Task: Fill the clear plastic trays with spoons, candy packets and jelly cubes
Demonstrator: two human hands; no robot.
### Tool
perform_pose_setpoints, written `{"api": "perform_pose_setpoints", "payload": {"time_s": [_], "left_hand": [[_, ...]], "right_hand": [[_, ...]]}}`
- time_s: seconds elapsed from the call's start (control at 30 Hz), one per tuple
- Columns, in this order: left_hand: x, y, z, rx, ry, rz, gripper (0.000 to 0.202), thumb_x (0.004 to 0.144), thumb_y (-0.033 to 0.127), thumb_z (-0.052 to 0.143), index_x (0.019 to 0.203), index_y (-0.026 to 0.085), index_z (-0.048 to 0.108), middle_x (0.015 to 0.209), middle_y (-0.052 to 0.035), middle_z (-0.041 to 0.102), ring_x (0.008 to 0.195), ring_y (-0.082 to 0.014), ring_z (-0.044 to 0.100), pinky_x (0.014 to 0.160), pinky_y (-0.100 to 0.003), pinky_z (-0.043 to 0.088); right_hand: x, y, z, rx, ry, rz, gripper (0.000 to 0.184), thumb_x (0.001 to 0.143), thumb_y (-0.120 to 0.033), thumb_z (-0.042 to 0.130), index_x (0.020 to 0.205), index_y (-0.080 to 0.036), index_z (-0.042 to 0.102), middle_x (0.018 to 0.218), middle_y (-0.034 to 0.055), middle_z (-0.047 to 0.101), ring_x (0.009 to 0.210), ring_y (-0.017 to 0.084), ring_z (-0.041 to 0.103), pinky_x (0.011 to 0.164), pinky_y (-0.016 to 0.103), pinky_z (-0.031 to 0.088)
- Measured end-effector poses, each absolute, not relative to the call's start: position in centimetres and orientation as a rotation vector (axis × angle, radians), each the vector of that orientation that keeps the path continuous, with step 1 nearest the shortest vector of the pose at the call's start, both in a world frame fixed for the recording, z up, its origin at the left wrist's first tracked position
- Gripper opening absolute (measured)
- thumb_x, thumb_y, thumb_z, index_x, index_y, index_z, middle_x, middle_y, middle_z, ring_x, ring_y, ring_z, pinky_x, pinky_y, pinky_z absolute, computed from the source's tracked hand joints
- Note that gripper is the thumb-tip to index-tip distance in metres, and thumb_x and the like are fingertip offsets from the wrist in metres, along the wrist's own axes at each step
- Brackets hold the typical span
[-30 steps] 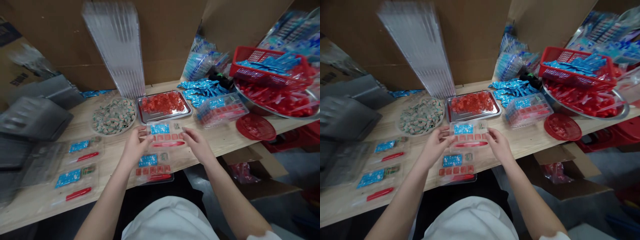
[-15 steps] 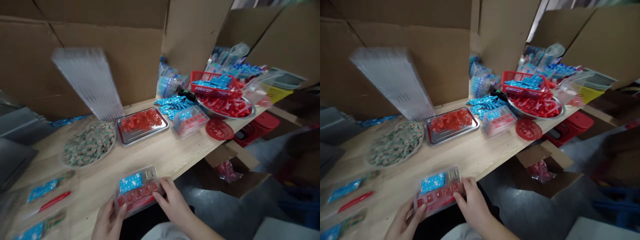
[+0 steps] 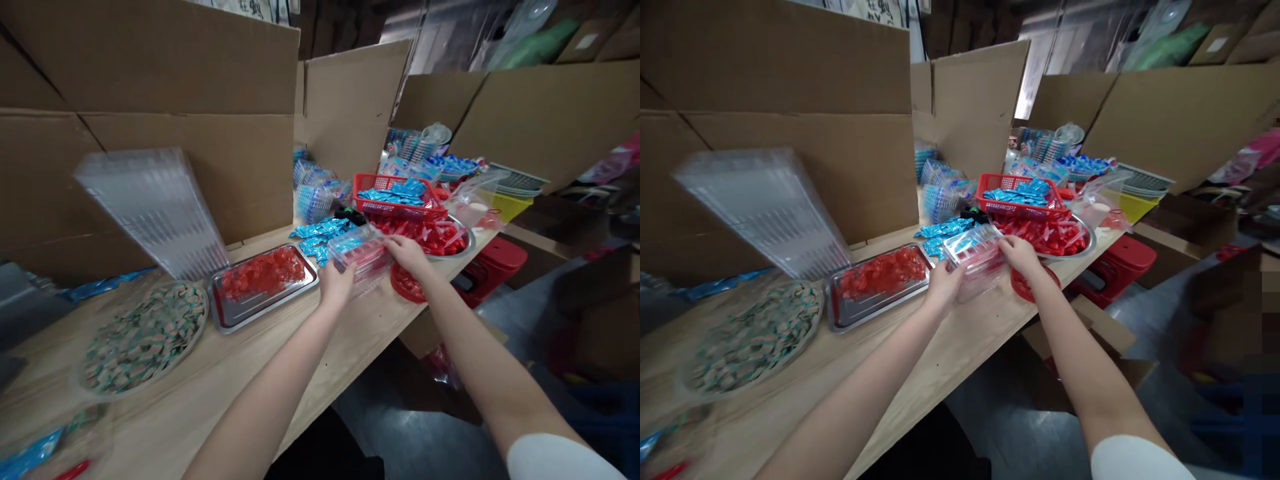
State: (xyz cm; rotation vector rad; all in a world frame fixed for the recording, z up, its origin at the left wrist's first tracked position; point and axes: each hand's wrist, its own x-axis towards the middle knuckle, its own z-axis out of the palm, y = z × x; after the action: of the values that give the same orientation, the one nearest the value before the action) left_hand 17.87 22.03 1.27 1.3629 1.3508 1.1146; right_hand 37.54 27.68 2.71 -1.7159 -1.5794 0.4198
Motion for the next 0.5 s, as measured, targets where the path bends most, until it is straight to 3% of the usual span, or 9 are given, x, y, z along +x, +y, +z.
{"api": "perform_pose_setpoints", "payload": {"time_s": [0.1, 0.17, 0.27, 0.4, 0.5], "left_hand": [[17.4, 21.8, 0.3, 1.426, 1.498, 1.180, 0.067, 0.074, 0.041, 0.064, 0.126, 0.006, 0.041, 0.125, -0.0249, 0.047, 0.123, -0.0351, 0.040, 0.100, -0.052, 0.032], [17.0, 21.7, 0.0, 1.730, 1.534, 1.253, 0.081, 0.070, 0.044, 0.067, 0.135, 0.009, 0.031, 0.140, -0.0237, 0.032, 0.133, -0.0349, 0.026, 0.106, -0.053, 0.023], [17.3, 22.3, 0.1, 2.342, 1.437, 1.143, 0.080, 0.071, 0.045, 0.066, 0.137, 0.018, 0.030, 0.146, -0.0160, 0.028, 0.137, -0.0325, 0.018, 0.109, -0.054, 0.016], [17.6, 20.7, 0.7, 2.506, 1.412, 0.971, 0.080, 0.075, 0.045, 0.062, 0.140, 0.015, 0.026, 0.147, -0.0170, 0.028, 0.139, -0.0321, 0.014, 0.110, -0.054, 0.014], [14.1, 15.2, 0.1, 2.514, 1.356, 0.964, 0.078, 0.077, 0.049, 0.058, 0.140, 0.015, 0.026, 0.150, -0.0140, 0.025, 0.140, -0.0301, 0.011, 0.111, -0.052, 0.018]], "right_hand": [[37.9, 28.1, 0.3, -1.616, -1.537, 0.545, 0.034, 0.079, -0.039, 0.052, 0.098, -0.015, 0.067, 0.101, 0.0079, 0.069, 0.095, 0.022, 0.060, 0.087, 0.034, 0.043], [37.9, 27.8, -0.8, -1.496, -1.385, 0.683, 0.036, 0.078, -0.045, 0.053, 0.099, -0.018, 0.066, 0.105, 0.0053, 0.068, 0.099, 0.021, 0.059, 0.087, 0.033, 0.044], [37.8, 27.7, -1.3, -1.388, -1.189, 0.835, 0.037, 0.076, -0.049, 0.056, 0.095, -0.020, 0.066, 0.105, 0.0036, 0.068, 0.098, 0.021, 0.060, 0.085, 0.031, 0.046], [37.9, 27.8, -1.0, -1.388, -1.173, 0.917, 0.035, 0.081, -0.048, 0.049, 0.095, -0.021, 0.066, 0.100, 0.0058, 0.069, 0.087, 0.019, 0.064, 0.075, 0.030, 0.049], [37.1, 26.8, -0.8, -1.491, -1.323, 0.673, 0.039, 0.091, -0.045, 0.034, 0.097, -0.021, 0.064, 0.093, 0.0102, 0.068, 0.075, 0.017, 0.065, 0.066, 0.029, 0.049]]}}
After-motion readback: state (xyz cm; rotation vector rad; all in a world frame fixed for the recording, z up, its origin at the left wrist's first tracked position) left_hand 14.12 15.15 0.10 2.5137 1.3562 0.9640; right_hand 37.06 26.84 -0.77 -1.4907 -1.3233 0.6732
